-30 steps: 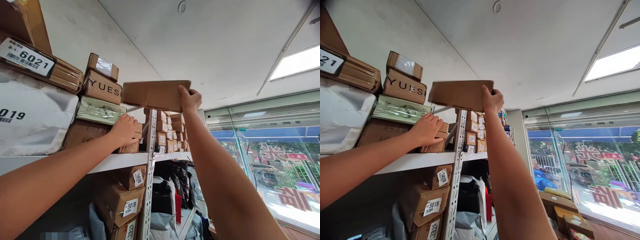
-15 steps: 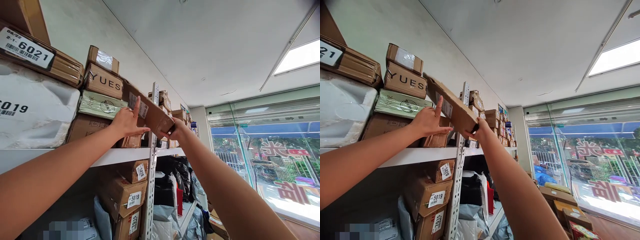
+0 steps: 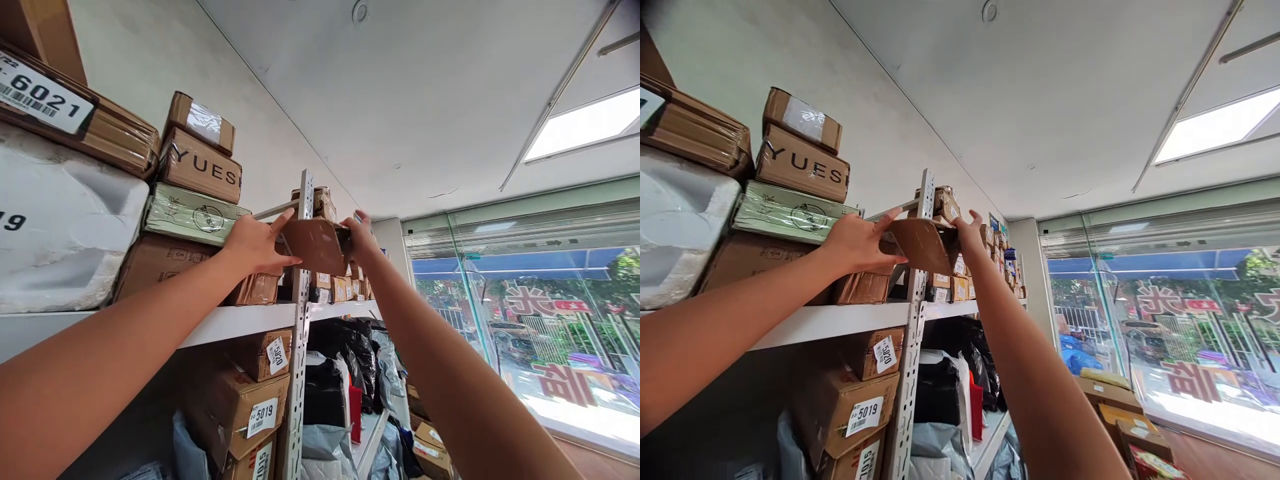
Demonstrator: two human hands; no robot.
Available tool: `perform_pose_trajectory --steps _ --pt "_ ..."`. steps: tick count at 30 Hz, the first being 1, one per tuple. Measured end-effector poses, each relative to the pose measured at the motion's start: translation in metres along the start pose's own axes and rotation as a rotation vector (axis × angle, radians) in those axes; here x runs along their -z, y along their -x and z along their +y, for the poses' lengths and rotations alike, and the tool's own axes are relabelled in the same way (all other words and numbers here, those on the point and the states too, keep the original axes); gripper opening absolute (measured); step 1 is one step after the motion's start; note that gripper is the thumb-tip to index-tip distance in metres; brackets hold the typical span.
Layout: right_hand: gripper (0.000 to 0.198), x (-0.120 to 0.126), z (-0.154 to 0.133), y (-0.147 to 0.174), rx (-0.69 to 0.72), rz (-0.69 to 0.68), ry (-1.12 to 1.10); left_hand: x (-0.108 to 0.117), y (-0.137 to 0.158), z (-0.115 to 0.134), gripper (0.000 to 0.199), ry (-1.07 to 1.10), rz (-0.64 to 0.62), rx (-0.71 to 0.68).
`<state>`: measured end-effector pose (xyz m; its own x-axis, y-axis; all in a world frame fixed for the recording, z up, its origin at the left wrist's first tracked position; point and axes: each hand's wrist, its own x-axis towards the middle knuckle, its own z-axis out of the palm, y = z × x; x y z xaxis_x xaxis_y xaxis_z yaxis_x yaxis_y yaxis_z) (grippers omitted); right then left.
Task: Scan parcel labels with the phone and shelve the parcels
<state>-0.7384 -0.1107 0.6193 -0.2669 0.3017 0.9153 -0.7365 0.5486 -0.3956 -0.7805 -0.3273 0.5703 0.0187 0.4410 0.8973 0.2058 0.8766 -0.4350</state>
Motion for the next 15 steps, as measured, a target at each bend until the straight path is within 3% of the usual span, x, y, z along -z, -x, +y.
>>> perform_pose_trajectory --steps 2,4,6,8,9,11,15 --pt "0.022 0.004 -0.001 0.01 0.163 -0.002 0.037 -0.002 -0.003 0.0 0.089 -0.01 -0.014 0.004" --pt "0.024 0.01 -0.005 0.024 0.289 -0.088 0.08 -0.005 -0.005 0.0 0.084 -0.018 -0.023 0.025" --pt "0.048 0.013 -0.008 0.037 0.425 -0.196 0.193 -0.006 -0.007 0.001 0.084 -0.02 -0.03 0.045" --pt "0.066 0.012 -0.008 0.046 0.55 -0.185 0.336 -0.007 -0.006 0.001 0.089 -0.029 -0.039 0.065" --pt "0.065 0.01 -0.007 0.048 0.587 -0.127 0.387 -0.007 -0.006 0.002 0.091 -0.04 -0.045 0.074" --pt "0.054 0.002 -0.007 0.048 0.566 0.041 0.389 -0.007 -0.003 0.002 0.09 -0.065 -0.058 0.075" --pt "0.048 -0.012 -0.022 0.031 0.328 0.224 0.251 -0.011 0.007 0.001 0.076 -0.114 -0.039 -0.009"
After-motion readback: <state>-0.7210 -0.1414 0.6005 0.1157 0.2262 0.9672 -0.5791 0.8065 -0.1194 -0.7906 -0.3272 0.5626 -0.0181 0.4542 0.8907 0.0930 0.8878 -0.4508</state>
